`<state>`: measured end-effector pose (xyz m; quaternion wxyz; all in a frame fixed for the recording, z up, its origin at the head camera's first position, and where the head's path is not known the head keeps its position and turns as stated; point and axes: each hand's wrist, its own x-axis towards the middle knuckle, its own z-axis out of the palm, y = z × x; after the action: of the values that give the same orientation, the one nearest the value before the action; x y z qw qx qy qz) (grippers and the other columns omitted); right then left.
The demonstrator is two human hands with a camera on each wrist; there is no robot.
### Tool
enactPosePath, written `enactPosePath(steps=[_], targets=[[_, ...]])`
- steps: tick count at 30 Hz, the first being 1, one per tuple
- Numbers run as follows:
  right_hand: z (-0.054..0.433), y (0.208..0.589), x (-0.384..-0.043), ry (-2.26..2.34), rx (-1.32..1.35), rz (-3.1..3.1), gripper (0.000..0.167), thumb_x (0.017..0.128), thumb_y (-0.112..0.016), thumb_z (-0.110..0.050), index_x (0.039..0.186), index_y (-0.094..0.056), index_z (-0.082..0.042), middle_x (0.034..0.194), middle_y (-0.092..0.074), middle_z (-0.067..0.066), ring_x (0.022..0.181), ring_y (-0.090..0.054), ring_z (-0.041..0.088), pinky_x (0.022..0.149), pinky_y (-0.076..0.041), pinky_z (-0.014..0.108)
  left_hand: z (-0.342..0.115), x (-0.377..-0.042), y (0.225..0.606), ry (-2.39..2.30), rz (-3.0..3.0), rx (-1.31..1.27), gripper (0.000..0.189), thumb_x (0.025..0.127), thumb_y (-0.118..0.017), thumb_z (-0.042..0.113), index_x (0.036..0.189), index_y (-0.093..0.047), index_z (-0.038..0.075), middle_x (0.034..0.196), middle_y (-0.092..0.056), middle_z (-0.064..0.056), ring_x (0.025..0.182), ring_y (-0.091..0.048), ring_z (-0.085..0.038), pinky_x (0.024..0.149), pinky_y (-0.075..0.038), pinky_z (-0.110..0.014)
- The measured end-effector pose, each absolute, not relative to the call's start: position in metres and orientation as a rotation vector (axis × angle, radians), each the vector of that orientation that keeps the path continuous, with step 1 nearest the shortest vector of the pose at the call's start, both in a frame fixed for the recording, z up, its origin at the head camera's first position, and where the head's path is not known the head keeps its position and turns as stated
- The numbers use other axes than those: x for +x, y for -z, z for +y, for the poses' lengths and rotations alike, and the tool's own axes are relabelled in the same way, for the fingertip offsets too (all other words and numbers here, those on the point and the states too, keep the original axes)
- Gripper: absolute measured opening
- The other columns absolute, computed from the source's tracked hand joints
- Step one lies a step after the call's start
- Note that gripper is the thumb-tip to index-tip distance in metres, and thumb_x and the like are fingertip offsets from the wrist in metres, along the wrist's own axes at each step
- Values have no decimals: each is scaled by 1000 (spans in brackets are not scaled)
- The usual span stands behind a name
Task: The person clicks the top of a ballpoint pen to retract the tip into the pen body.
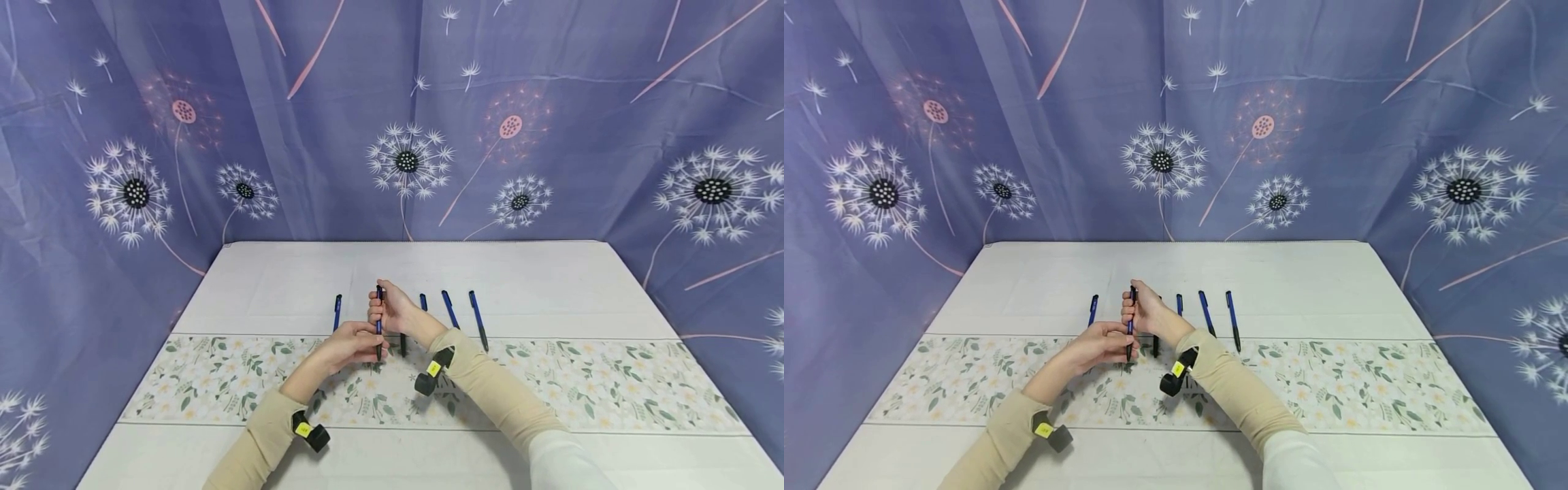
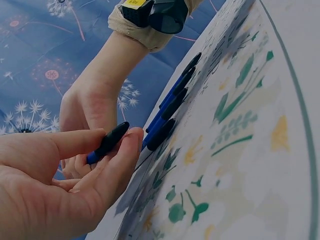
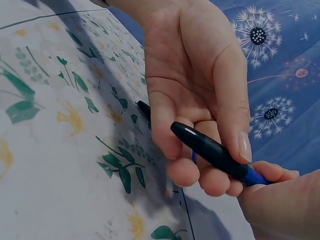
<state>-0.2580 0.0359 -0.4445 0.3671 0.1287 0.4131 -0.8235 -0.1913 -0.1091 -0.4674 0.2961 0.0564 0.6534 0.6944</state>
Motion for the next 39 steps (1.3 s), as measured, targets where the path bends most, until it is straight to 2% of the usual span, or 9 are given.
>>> enactPosePath(steps=[6, 12, 19, 21, 23, 26, 28, 34, 39], targets=[[37, 446, -258, 2112, 309, 1072, 37, 105, -27, -41, 85, -42, -13, 64, -37, -9, 55, -31, 4, 53, -28, 16, -111, -190, 466, -1862, 1734, 165, 33, 97, -53, 5, 122, -48, -16, 90, -72, 1, 84, -70, -11, 82, -59, -29], [37, 445, -257, 2133, 316, 1062, 35, 105, -27, -36, 88, -45, -12, 66, -40, -7, 57, -33, 5, 54, -29, 17, -114, -190, 466, -1846, 1787, 154, 38, 96, -55, 6, 127, -47, -16, 102, -71, -9, 88, -69, -11, 84, -59, -27], [37, 443, -258, 2160, 347, 1097, 35, 105, -27, -28, 94, -52, -7, 69, -41, -5, 59, -33, 7, 56, -30, 17, -115, -190, 462, -1825, 1815, 99, 44, 95, -56, 4, 132, -45, -17, 96, -66, -1, 81, -66, -6, 80, -58, -22], [37, 444, -258, 2162, 346, 1113, 35, 105, -26, -26, 101, -54, -5, 71, -42, -4, 60, -35, 7, 57, -31, 17, -116, -190, 463, -1829, 1817, 100, 44, 95, -56, 3, 132, -44, -17, 99, -67, -5, 80, -66, -6, 80, -58, -21], [37, 444, -258, 2160, 334, 1137, 38, 105, -25, -24, 114, -53, -1, 75, -44, -2, 63, -37, 8, 59, -34, 18, -116, -190, 464, -1828, 1830, 103, 45, 95, -56, 2, 133, -42, -18, 105, -67, -14, 82, -66, -6, 81, -58, -22], [37, 445, -258, 2145, 319, 1189, 44, 104, -24, -23, 134, -45, 3, 79, -47, 0, 66, -43, 9, 63, -38, 18, -116, -191, 466, -1827, 1862, 95, 49, 95, -56, 2, 135, -39, -19, 120, -61, -27, 85, -67, -7, 83, -58, -24], [36, 445, -257, 2136, 323, 1226, 47, 104, -26, -23, 139, -41, 4, 81, -50, 2, 69, -48, 11, 66, -42, 19, -116, -191, 468, -1824, 1883, 90, 50, 95, -56, 3, 136, -37, -19, 125, -57, -30, 88, -67, -8, 85, -58, -26], [36, 445, -257, 2142, 342, 1291, 39, 103, -33, -22, 126, -47, 5, 92, -54, 7, 79, -57, 16, 75, -50, 23, -115, -192, 469, -1842, 1941, 58, 46, 94, -57, 2, 133, -42, -18, 116, -62, -25, 85, -67, -9, 84, -59, -29], [38, 445, -256, 2160, 333, 1290, 38, 102, -34, -20, 127, -43, 6, 101, -51, 11, 88, -55, 19, 84, -48, 24, -115, -192, 468, -1833, 1997, 38, 39, 94, -58, 3, 127, -50, -15, 105, -68, -17, 79, -67, -8, 80, -60, -27]])
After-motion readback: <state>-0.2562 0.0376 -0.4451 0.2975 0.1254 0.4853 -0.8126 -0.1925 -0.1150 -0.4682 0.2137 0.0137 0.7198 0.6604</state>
